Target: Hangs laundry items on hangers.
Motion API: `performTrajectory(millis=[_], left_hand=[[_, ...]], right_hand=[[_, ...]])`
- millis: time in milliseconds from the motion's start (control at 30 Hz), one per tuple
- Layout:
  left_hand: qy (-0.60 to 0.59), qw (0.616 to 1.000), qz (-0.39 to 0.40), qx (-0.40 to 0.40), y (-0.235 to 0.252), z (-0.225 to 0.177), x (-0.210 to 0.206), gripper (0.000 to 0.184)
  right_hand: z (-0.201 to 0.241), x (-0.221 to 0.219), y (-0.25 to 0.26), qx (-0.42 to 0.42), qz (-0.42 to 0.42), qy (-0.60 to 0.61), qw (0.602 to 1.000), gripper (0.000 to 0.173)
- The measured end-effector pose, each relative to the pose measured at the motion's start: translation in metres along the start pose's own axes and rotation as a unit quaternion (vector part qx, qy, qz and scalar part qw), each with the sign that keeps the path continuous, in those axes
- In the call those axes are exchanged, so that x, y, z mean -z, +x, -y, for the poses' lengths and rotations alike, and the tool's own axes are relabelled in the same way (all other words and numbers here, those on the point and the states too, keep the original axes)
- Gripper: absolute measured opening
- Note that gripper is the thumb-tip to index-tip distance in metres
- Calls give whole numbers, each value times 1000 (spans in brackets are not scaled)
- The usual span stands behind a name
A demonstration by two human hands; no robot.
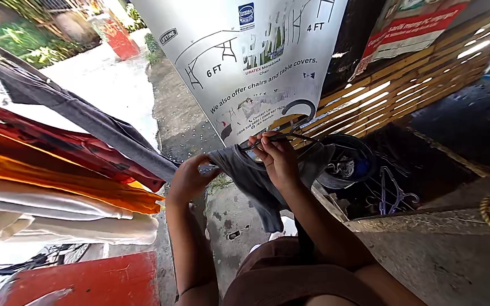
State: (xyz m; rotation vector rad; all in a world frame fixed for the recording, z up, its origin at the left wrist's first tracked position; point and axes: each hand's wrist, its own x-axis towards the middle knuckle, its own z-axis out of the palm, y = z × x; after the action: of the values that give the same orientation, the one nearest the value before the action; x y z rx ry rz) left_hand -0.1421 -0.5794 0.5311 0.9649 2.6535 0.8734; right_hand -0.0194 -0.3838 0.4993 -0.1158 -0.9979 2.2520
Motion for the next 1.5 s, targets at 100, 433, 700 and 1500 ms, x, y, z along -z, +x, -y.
performTrajectory(millis=[100,433,700,1500], left_hand=[[35,998,-54,11,-15,2,9,70],[100,919,-268,-271,10,-3,-28,24],[58,906,-299,-293,-3,8,1,23],[27,929,-242,-280,-9,24,39,25]], right_hand=[[-7,3,1,-17,-17,-17,1000,20],[38,1,-24,-69,342,-354,868,61],[119,39,37,292,299,-711,566,47],[103,41,45,331,278,-696,574,31]])
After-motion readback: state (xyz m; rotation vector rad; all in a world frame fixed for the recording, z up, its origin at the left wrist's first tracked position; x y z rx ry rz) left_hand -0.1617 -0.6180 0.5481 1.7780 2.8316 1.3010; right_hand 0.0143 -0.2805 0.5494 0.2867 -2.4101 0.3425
